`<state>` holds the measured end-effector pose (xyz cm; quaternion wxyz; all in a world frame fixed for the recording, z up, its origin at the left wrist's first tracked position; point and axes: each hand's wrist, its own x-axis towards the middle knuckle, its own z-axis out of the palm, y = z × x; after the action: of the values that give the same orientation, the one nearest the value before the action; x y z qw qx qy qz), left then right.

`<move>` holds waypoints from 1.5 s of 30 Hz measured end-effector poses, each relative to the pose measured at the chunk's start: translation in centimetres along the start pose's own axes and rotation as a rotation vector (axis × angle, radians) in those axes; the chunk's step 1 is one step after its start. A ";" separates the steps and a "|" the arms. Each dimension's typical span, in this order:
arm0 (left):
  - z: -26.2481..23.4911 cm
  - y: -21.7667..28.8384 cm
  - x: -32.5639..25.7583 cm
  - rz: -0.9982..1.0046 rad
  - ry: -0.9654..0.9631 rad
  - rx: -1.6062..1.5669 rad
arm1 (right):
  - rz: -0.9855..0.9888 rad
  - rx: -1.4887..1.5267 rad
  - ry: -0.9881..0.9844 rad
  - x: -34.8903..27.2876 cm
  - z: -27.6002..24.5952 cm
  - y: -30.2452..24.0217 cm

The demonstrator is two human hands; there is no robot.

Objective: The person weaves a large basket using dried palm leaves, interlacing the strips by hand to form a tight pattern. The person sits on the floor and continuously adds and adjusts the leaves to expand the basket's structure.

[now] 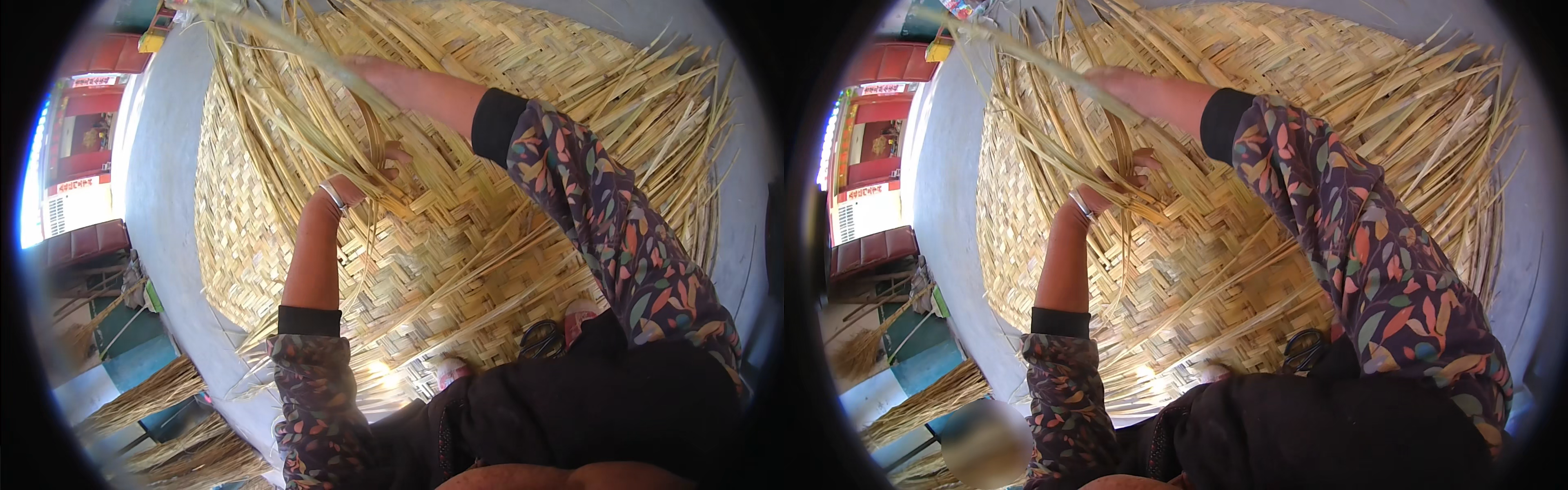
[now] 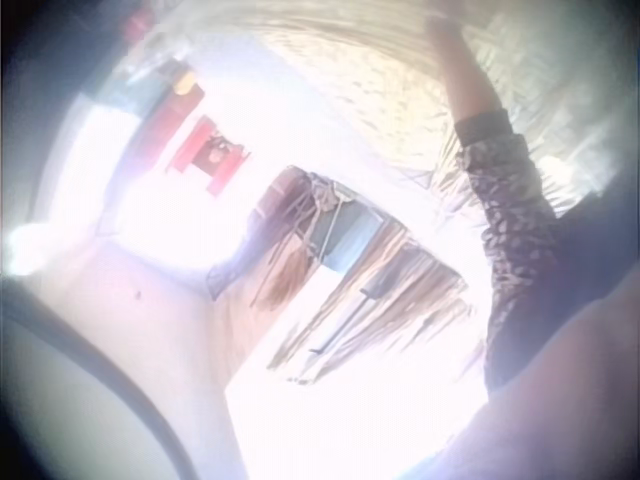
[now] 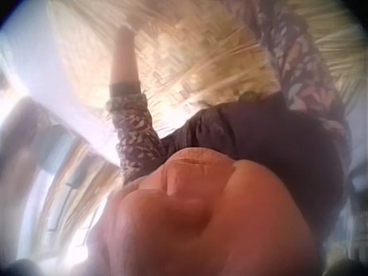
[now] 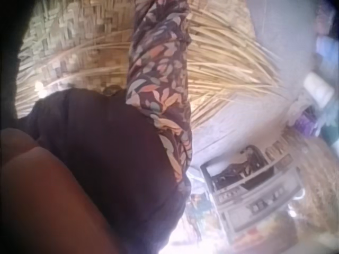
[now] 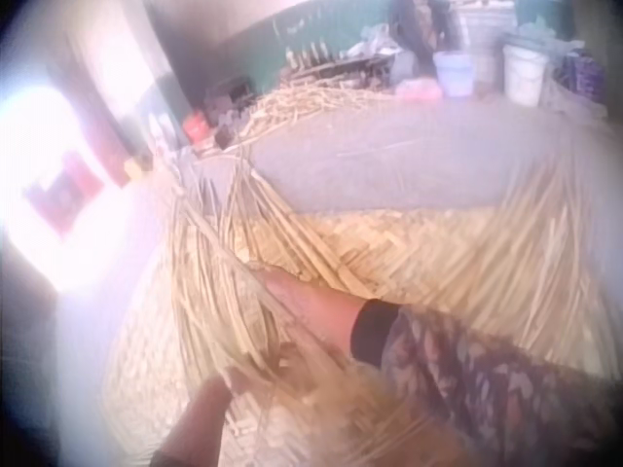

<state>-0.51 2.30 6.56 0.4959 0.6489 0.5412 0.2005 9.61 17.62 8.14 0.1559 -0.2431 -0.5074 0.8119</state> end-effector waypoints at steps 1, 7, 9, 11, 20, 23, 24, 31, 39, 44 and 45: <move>-0.1 0.2 0.1 -0.019 -0.019 0.007 | 0.043 0.147 -0.035 0.0 -0.8 -0.7; 0.5 -1.5 -1.1 -0.119 0.059 -0.409 | -0.070 0.222 -0.249 -1.3 -1.3 -1.7; 0.8 -4.2 -1.2 -0.199 0.197 -0.309 | -0.055 0.191 -0.154 -1.3 -1.6 -1.2; 0.5 -4.9 -0.5 -0.320 0.348 -0.655 | -0.013 0.088 0.076 -0.6 -2.8 -0.3; 1.0 -5.4 -3.7 -0.587 0.485 -0.466 | -0.299 0.609 0.200 -0.8 -12.9 5.1; 1.4 -6.3 -8.3 -0.723 0.500 -0.382 | -0.277 0.653 0.324 -4.2 -9.9 1.5; 1.6 -6.5 -6.8 -0.721 0.454 -0.334 | -0.290 0.657 0.354 -5.6 -11.8 0.1; 1.8 -6.3 -5.3 -0.801 0.411 -0.201 | -0.155 0.605 0.316 -7.4 -15.4 -0.5; -0.2 -6.8 -5.6 -0.715 0.366 0.098 | -0.281 -1.431 0.254 -3.6 -12.5 3.6; -2.1 -3.3 -5.3 -0.543 0.413 0.960 | -0.147 -1.875 0.115 -3.4 -9.4 5.1; -2.4 -3.3 -5.2 -0.548 0.437 0.983 | -0.089 -1.857 0.077 -3.4 -9.3 5.3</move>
<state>-5.88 -1.63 6.19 0.0486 0.5827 0.8073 -0.0793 17.56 20.50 0.75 -0.0534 -0.2776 -0.9570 0.0652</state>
